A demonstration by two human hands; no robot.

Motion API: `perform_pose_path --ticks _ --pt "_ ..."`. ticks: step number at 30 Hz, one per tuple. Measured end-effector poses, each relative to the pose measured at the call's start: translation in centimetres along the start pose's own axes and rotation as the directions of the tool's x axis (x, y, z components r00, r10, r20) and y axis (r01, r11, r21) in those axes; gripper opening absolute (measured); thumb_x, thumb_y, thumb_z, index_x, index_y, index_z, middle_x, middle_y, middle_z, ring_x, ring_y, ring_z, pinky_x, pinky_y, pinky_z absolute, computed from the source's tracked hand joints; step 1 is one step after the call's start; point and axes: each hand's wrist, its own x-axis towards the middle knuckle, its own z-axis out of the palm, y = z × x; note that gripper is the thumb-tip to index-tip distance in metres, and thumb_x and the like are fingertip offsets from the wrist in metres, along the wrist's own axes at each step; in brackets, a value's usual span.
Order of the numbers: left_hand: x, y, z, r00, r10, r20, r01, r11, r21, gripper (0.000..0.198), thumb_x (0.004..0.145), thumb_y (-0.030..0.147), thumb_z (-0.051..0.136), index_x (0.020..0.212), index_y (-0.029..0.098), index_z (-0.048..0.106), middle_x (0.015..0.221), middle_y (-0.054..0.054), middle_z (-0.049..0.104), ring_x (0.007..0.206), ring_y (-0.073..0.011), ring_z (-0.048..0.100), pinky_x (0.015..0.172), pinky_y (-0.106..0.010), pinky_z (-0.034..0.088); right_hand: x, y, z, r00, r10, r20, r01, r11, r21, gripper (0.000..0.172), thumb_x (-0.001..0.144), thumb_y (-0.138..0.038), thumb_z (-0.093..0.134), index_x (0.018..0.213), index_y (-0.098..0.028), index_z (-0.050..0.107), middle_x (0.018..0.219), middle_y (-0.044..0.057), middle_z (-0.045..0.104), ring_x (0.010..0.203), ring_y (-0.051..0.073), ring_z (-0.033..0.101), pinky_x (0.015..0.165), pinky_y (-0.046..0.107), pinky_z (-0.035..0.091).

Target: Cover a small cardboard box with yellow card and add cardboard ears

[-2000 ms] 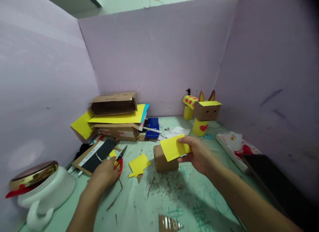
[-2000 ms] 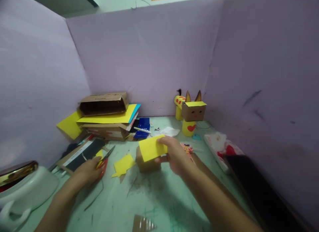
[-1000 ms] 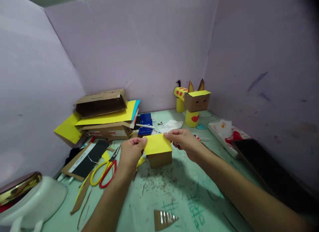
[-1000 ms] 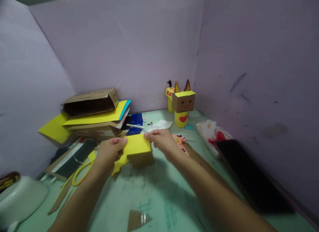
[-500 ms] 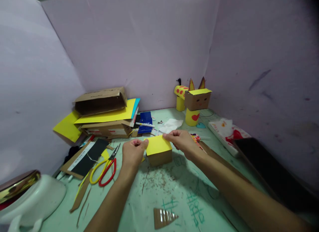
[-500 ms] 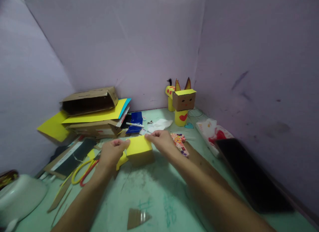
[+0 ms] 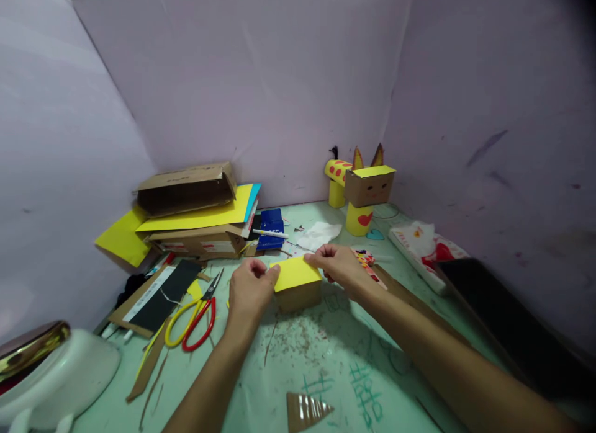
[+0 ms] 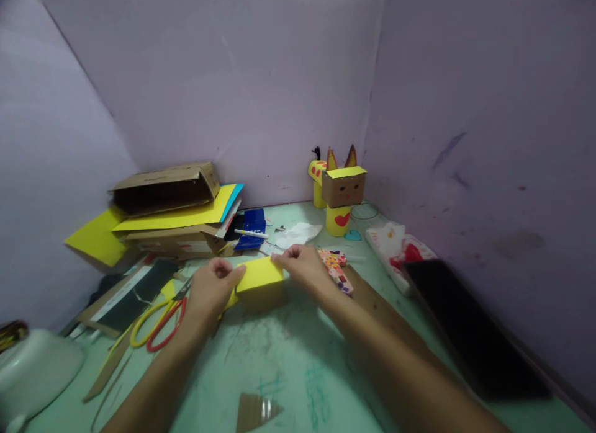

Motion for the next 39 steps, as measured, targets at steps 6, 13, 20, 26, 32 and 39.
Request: perform_pose_path --ticks 6,13,20,26,32,39 --pt "-0.6 -0.1 -0.5 0.892 0.448 0.06 -0.451 0.878 0.157 0.016 0.079 0.022 0.046 0.077 0.021 0.062 0.098 -0.006 0.063 0.091 -0.0191 0.057 0.075 -0.029 0.042 -0.4 -0.7 0.0 0.992 -0.117 0.046 0.116 0.993 0.036 0.024 0.066 -0.033 0.063 0.084 -0.018 0.063 0.076 0.0 0.06 0.057 0.011 0.051 0.049 0.022 0.039" --pt "-0.3 0.1 -1.2 0.916 0.29 0.277 -0.323 0.943 0.08 0.02 0.079 0.037 0.05 0.088 0.021 0.059 0.096 -0.004 0.065 0.084 -0.0199 0.059 0.075 -0.033 0.044 -0.3 -0.4 0.4 0.988 -0.148 0.04 0.149 0.989 -0.008 0.019 0.068 -0.027 0.058 0.08 -0.015 0.066 0.073 0.002 0.064 0.059 0.013 0.053 0.057 0.025 0.039" --pt "-0.5 -0.4 -1.9 0.85 0.215 0.481 -0.222 0.974 -0.044 0.034 0.074 0.038 0.057 0.102 0.021 0.047 0.103 -0.006 0.06 0.093 -0.0227 0.056 0.076 -0.033 0.044 0.1 0.6 0.6 0.99 -0.14 0.029 0.14 0.99 -0.015 0.016 0.066 -0.025 0.056 0.078 -0.018 0.065 0.074 0.001 0.064 0.064 0.014 0.054 0.056 0.024 0.038" --pt "-0.5 -1.4 -1.3 0.873 0.167 0.459 -0.1 0.981 -0.166 0.034 0.086 0.048 0.034 0.101 0.022 0.049 0.094 -0.003 0.058 0.085 -0.0203 0.054 0.075 -0.033 0.041 0.0 0.5 0.8 0.996 -0.084 0.038 0.082 0.995 0.049 0.021 0.065 -0.032 0.057 0.079 -0.018 0.062 0.075 0.001 0.062 0.065 0.015 0.054 0.057 0.025 0.039" --pt "-0.1 -2.4 -0.1 0.894 0.163 0.418 0.004 0.929 -0.371 0.023 0.077 0.031 0.047 0.096 0.02 0.051 0.094 -0.004 0.058 0.09 -0.0197 0.054 0.078 -0.03 0.041 -0.4 -0.1 0.8 0.997 -0.034 0.062 0.03 0.997 0.064 0.025 0.061 -0.038 0.059 0.075 -0.017 0.059 0.064 -0.001 0.057 0.058 0.013 0.05 0.053 0.024 0.036" --pt "-0.3 -1.8 -0.5 0.903 0.137 0.406 0.054 0.904 -0.424 0.021 0.077 0.027 0.046 0.094 0.019 0.056 0.092 -0.005 0.061 0.089 -0.0194 0.055 0.079 -0.031 0.041 -0.6 0.7 0.7 0.997 -0.076 0.031 0.077 0.997 -0.03 0.024 0.066 -0.039 0.06 0.079 -0.019 0.057 0.067 -0.002 0.055 0.06 0.013 0.047 0.052 0.023 0.033"
